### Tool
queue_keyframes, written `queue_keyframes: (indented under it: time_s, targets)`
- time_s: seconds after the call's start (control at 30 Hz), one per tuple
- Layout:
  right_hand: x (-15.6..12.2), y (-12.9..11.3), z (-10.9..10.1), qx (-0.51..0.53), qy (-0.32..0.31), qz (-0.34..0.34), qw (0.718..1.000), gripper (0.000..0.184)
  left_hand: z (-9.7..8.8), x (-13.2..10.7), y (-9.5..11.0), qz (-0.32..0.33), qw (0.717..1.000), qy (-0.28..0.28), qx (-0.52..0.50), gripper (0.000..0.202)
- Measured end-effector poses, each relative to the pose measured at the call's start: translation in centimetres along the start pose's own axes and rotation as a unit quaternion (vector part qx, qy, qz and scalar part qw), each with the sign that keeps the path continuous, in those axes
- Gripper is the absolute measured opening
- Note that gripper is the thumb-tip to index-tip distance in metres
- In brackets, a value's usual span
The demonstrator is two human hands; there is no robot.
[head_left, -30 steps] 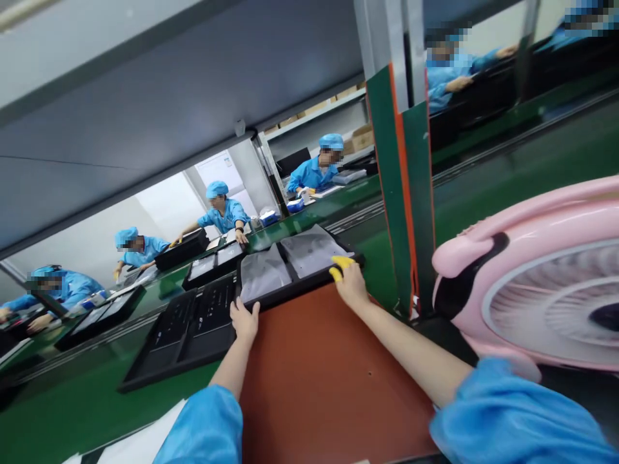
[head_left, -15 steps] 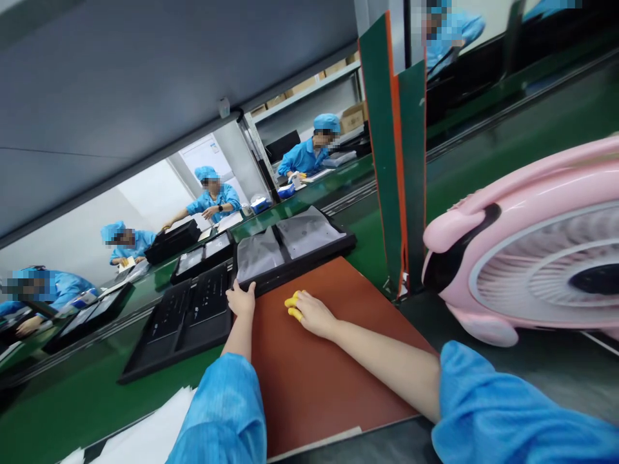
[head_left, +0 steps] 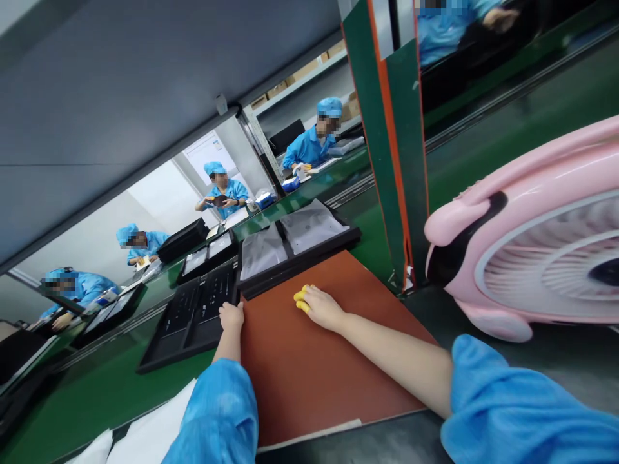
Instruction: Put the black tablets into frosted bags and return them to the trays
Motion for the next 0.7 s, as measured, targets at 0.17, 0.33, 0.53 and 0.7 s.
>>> queue_keyframes:
  time_s: [0.17, 0.33, 0.53, 0.7]
  targets:
    - [-0.4, -0.1, -0.5, 0.045, 0.0, 0.014, 0.999, 0.022, -2.3, -1.0, -2.4, 0.029, 0.997, -0.061, 0.036, 0.031]
    - [-0.7, -0.2, -1.4, 0.147, 0.014, 0.018, 0.989, 0.018, -8.1, -5.5, -9.0, 0.046, 0.996, -0.039, 0.06, 0.035]
    - [-4.2, -6.1, 4.0, 0.363, -0.072, 0.04, 0.928, 0.019, -13.0, -14.7, -12.7, 0.119, 0.993, -0.012, 0.023, 0.024]
    - [-7.4, -15.7, 11.2, 0.543, -0.123, 0.11, 0.824, 0.03, -11.5, -23.3, -10.1, 0.19, 0.98, -0.053, -0.013, 0.023]
Point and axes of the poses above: each hand's wrist, its own x-axis towards the middle knuckle, its own z-axis out of the palm, y = z × x, the point moved 9 cm from there along x, towards the middle knuckle, and after that the axes turned 8 degrees about -y, right-handed, at the moved point
